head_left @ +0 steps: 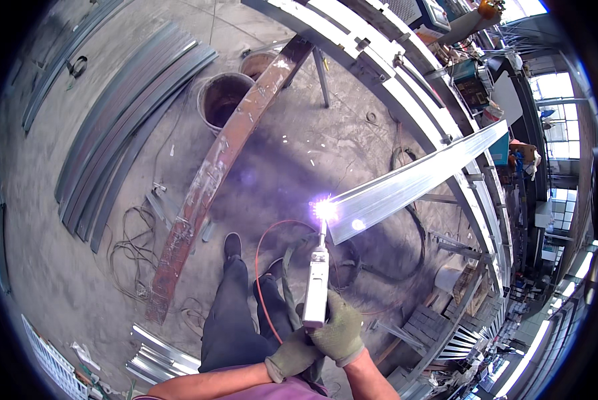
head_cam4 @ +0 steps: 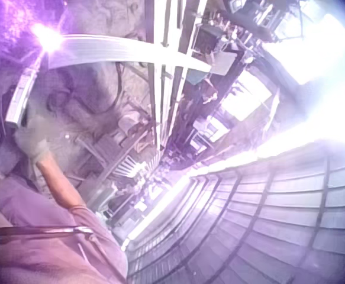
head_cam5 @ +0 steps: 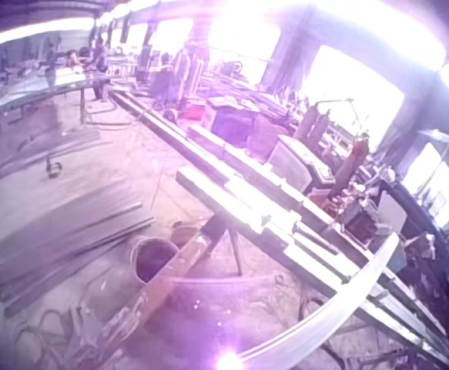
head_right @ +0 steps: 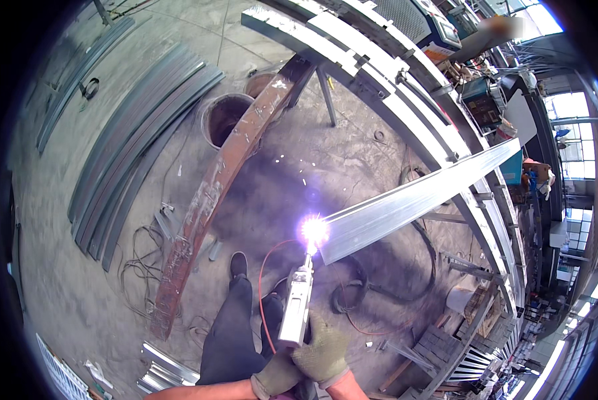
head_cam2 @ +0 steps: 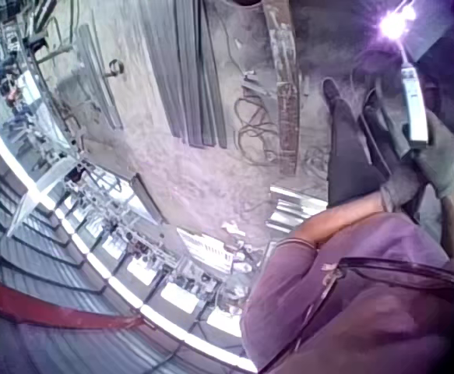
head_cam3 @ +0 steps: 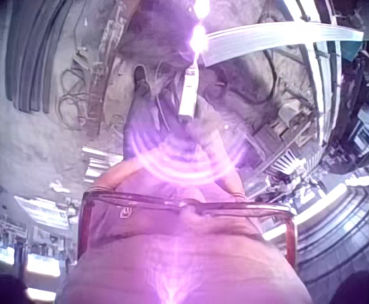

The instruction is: The person welds the corners of rectangular aluminum frames using a handheld welding torch. They position the frames on a metal stand, weld each corner, then lift and reposition the frames to continue welding additional joints.

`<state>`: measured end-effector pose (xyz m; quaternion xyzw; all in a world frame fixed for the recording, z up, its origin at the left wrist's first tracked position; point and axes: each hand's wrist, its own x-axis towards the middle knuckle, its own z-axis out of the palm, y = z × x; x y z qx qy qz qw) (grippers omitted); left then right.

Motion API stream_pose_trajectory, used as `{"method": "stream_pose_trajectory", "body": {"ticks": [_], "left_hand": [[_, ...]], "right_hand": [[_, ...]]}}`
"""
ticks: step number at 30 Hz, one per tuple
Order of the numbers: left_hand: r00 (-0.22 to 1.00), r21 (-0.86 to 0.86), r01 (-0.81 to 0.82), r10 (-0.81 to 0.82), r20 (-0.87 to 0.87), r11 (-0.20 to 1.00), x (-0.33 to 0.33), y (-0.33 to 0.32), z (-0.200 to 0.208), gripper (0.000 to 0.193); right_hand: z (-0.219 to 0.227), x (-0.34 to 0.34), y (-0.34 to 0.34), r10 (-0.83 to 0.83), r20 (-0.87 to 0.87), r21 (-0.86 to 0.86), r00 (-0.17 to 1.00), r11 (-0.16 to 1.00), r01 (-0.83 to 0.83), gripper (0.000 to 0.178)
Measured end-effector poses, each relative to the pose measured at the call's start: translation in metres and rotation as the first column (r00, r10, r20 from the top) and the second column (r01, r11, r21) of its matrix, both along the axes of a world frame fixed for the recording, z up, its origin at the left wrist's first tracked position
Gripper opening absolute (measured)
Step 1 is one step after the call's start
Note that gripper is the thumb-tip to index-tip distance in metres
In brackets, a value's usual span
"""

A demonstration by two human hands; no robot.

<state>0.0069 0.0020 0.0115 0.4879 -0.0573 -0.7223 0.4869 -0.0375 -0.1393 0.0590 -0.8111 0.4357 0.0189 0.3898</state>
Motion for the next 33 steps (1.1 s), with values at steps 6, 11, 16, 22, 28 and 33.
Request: {"method": "stream_pose_trajectory", "body": {"ticks": [6,11,16,22,28,33], "left_hand": [[0.995,-0.008,-0.071,0.071,0.070,0.997,0.002,0.013,-0.017,0.035],[0.993,-0.045,-0.047,0.051,0.105,0.998,-0.009,0.019,-0.039,0.042],[0.994,-0.017,0.054,-0.052,0.092,0.998,0.004,0.022,-0.032,0.046],[0.991,-0.052,0.040,-0.033,0.133,0.998,0.011,0.019,-0.027,0.042],[0.944,-0.050,0.192,-0.171,0.281,0.980,0.022,0.017,-0.027,0.042],[0.979,-0.015,0.086,-0.081,0.187,0.996,0.019,0.027,-0.023,0.038]], "right_hand": [[-0.011,0.008,0.006,0.019,-0.047,-0.001,0.999,1.000,-0.019,0.060],[-0.008,0.013,0.004,0.008,-0.100,0.018,0.995,1.000,-0.006,0.058],[-0.010,0.013,0.010,-0.039,-0.095,0.027,0.995,0.999,0.042,0.055],[-0.008,0.019,0.010,-0.064,-0.104,0.029,0.993,0.997,0.067,0.052],[-0.009,0.024,0.010,-0.067,-0.156,0.002,0.985,0.998,0.068,0.054],[0.000,0.022,0.017,-0.057,-0.076,0.043,0.995,0.997,0.061,0.055]]}}
